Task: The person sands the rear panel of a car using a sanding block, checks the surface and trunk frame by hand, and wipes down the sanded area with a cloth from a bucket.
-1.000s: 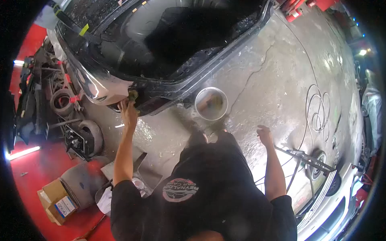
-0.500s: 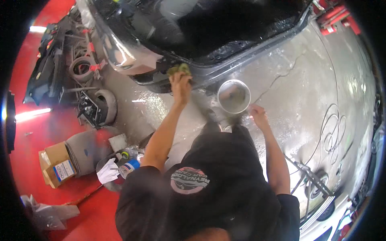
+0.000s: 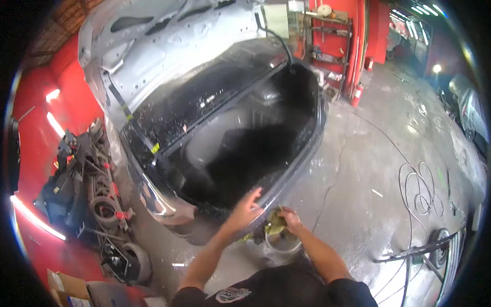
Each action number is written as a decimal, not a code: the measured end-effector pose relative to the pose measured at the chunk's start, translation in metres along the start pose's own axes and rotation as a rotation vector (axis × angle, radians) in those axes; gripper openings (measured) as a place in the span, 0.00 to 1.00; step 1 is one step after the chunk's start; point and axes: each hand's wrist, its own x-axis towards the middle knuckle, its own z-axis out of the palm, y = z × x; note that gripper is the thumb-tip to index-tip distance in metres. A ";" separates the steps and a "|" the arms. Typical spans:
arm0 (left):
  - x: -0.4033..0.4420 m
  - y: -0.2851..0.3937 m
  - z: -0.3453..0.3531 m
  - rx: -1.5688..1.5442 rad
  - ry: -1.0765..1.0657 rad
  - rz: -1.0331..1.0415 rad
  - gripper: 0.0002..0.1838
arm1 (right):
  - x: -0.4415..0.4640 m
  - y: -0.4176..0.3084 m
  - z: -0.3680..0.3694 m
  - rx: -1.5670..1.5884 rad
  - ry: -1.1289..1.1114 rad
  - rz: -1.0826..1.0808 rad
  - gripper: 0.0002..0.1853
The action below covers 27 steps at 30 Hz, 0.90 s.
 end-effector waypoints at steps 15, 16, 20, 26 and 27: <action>0.292 0.440 -0.526 1.728 1.192 0.681 0.35 | -0.093 0.055 -0.174 0.191 0.428 -0.329 0.14; 0.304 0.447 -0.540 1.724 1.140 0.612 0.36 | -0.081 0.078 -0.204 0.080 0.454 -0.355 0.15; 0.328 0.474 -0.557 1.784 1.108 0.213 0.41 | -0.130 0.040 -0.138 0.326 0.481 -0.337 0.19; 0.345 0.472 -0.613 1.942 1.130 0.207 0.43 | -0.126 0.039 -0.142 0.373 0.542 -0.355 0.30; 0.342 0.472 -0.610 1.950 1.119 0.202 0.43 | -0.122 0.041 -0.148 0.330 0.513 -0.334 0.33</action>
